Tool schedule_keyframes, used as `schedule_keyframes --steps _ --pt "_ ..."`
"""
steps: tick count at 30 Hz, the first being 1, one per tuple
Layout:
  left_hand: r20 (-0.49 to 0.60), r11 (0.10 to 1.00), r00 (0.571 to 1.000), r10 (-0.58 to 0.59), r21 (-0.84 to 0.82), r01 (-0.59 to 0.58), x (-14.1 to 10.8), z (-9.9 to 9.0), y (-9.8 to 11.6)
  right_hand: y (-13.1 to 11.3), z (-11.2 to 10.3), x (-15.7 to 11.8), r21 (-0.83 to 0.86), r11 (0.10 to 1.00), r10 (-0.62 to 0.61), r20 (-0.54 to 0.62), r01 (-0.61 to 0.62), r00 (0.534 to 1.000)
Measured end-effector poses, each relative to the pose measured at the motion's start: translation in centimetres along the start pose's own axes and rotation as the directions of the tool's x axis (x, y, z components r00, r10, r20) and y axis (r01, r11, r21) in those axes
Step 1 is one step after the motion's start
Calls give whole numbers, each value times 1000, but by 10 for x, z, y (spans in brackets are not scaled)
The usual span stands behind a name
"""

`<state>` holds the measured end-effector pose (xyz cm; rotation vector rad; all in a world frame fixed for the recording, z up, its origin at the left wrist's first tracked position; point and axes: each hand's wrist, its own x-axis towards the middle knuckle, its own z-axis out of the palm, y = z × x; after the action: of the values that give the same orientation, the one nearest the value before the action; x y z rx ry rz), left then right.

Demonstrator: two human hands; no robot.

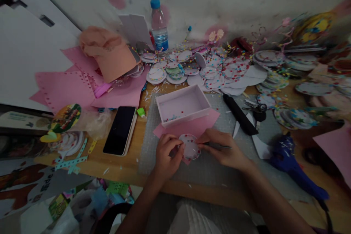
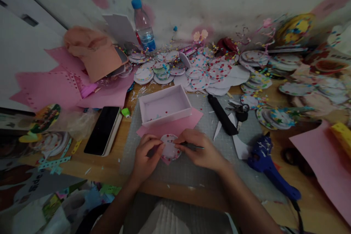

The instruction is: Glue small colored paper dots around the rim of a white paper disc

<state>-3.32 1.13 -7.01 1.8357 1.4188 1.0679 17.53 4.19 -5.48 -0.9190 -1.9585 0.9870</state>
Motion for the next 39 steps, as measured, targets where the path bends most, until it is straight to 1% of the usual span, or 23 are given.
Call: schedule_keyframes --steps 8,13,27,34,39 --pt "3 1000 1000 -4 8 4 0 0 0 -1 0 0 -7 1000 17 21 -17 1000" --pt "8 1000 1000 -8 6 8 1 0 0 1 0 -1 -10 1000 -2 13 2 1000" --pt "8 1000 1000 -6 15 5 0 1 -1 1 1 -1 10 1000 23 21 -23 1000" --pt "9 1000 1000 -5 9 5 0 1 -1 -1 0 -1 -19 1000 10 20 -10 1000" --pt "14 1000 1000 -6 8 6 0 0 -1 -1 0 -3 -9 1000 9 33 -9 999"
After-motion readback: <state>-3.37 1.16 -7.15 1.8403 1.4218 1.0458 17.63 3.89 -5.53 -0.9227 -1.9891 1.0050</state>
